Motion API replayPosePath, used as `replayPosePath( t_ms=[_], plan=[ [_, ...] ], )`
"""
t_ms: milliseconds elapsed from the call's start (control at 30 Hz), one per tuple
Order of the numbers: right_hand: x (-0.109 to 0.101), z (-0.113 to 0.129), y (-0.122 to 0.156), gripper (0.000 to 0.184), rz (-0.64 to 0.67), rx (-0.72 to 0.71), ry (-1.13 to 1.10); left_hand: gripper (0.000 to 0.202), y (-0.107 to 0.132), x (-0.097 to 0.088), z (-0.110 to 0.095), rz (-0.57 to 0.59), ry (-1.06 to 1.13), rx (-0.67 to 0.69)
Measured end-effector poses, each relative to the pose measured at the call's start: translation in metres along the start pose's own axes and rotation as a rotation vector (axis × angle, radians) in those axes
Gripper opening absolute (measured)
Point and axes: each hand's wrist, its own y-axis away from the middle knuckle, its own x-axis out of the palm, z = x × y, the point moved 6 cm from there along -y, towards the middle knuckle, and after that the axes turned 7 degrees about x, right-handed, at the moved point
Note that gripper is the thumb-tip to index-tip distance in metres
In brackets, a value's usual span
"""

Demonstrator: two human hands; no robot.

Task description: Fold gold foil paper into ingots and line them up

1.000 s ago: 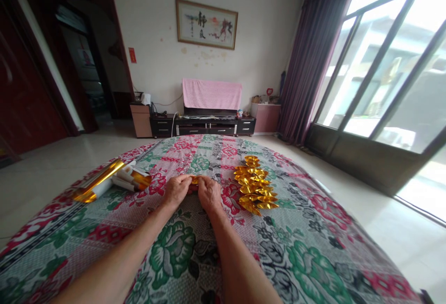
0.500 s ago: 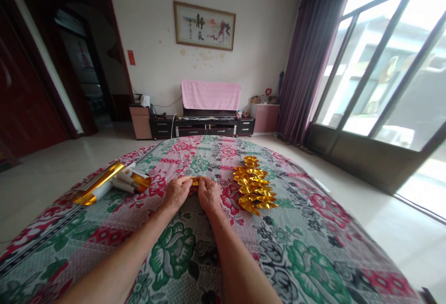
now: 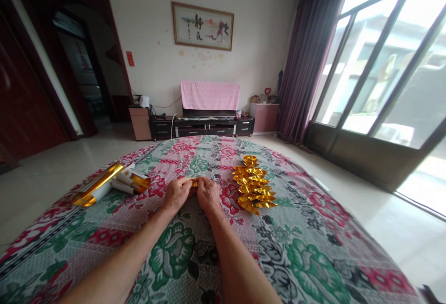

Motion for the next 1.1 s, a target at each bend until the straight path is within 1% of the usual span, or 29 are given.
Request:
replayPosePath(
  t_ms=[100, 300, 567, 700, 833, 900, 933, 1033, 1100],
  plan=[
    [-0.001, 0.001, 0.0, 0.036, -0.004, 0.017, -0.001, 0.03, 0.0, 0.0, 0.0, -0.01, 0.005, -0.015],
    [-0.001, 0.003, 0.002, 0.035, 0.026, -0.012, -0.076, 0.03, -0.002, -0.003, 0.004, -0.077, 0.05, -0.041],
    [0.0, 0.002, 0.001, 0.036, 0.03, 0.015, -0.1, 0.03, 0.002, -0.006, -0.01, -0.067, -0.049, -0.016],
    [-0.001, 0.003, 0.002, 0.034, 0.035, 0.003, -0.086, 0.031, 0.002, -0.007, -0.009, -0.064, -0.024, -0.047],
    [-0.001, 0.002, 0.002, 0.035, 0.024, 0.013, -0.087, 0.03, 0.0, -0.006, -0.006, -0.069, -0.011, -0.028],
    [0.0, 0.001, 0.001, 0.035, 0.02, 0.01, -0.076, 0.029, -0.001, -0.004, -0.001, -0.05, 0.061, -0.053],
    [0.0, 0.0, 0.001, 0.035, 0.019, 0.014, -0.074, 0.029, -0.002, -0.001, 0.003, -0.026, 0.138, -0.088],
    [0.0, -0.004, -0.002, 0.037, 0.035, 0.046, -0.12, 0.03, -0.004, 0.01, 0.012, 0.116, 0.449, -0.213],
    [0.001, -0.006, -0.003, 0.038, 0.047, 0.055, -0.191, 0.031, -0.005, 0.012, 0.014, 0.167, 0.588, -0.272]
  ],
)
